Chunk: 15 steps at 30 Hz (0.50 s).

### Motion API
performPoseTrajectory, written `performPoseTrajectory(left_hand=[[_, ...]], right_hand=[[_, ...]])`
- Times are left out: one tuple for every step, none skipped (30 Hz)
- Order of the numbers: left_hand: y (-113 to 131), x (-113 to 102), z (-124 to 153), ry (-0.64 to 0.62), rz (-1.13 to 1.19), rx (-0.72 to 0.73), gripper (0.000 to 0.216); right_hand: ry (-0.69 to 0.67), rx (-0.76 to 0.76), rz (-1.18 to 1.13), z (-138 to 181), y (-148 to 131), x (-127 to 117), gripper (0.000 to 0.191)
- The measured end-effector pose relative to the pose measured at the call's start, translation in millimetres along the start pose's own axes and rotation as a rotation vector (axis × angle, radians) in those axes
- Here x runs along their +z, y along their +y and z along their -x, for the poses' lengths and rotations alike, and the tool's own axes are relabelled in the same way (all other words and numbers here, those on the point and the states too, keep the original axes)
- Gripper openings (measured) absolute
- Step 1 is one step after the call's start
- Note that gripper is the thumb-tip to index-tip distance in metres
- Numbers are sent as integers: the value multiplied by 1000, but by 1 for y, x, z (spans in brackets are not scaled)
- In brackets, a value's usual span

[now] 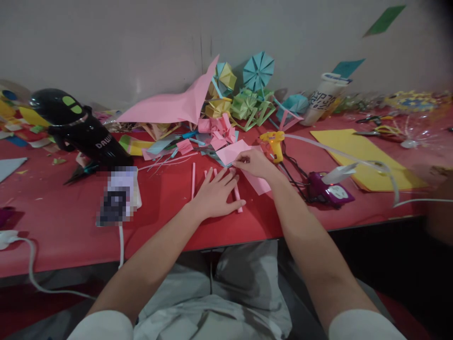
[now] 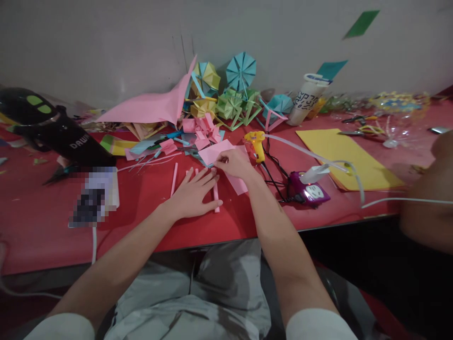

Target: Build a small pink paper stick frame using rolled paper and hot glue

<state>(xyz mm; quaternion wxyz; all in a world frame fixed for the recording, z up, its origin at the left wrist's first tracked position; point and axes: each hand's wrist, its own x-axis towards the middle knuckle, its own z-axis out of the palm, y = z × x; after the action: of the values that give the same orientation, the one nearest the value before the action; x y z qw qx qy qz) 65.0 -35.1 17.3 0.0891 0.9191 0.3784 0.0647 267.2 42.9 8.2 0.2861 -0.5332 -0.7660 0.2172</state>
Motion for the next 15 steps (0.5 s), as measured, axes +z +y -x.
performPoseTrajectory(left_hand=[[-1,-1,0,-5,10,-2,80],[-1,-1,0,-12,20,-6,80],[-2,-2,0,-20,31,-11,80],[-3,-3,0,-27,41,-16,78],[-3,-4,0,-34,50,-22,77],[-4,-5,0,-37,59,-25,75],[-4,-6,0,-35,67,-28,72],[-4,-8,0,-24,75,-32,69],[-5,-9,0,-2,84,-38,64],[-5,-10,0,32,94,-46,58],[-5,-11,0,74,105,-54,50],[-5,-13,0,122,116,-66,43],[-6,-14,-1,173,127,-85,37],[-7,-14,-1,220,139,-112,32],[-9,-15,-1,263,152,-143,29]], right_hand=[[0,-1,3,0,0,0,16],[0,-1,4,0,-1,-1,16],[-2,-1,2,1,-2,-1,17],[-5,-2,-5,1,-2,-2,17],[-9,-3,-12,1,-3,-2,17],[-12,-2,-20,1,-3,-2,18],[-14,-1,-27,1,-4,-2,18],[-13,1,-28,1,-4,-2,18],[-9,2,-27,1,-4,-3,18],[0,3,-27,0,-4,-3,18],[12,3,-30,0,-4,-3,18],[26,2,-32,0,-5,-3,19],[38,5,-30,1,-6,-4,21],[43,13,-21,2,-7,-4,26],[37,23,-5,3,-9,-5,32]])
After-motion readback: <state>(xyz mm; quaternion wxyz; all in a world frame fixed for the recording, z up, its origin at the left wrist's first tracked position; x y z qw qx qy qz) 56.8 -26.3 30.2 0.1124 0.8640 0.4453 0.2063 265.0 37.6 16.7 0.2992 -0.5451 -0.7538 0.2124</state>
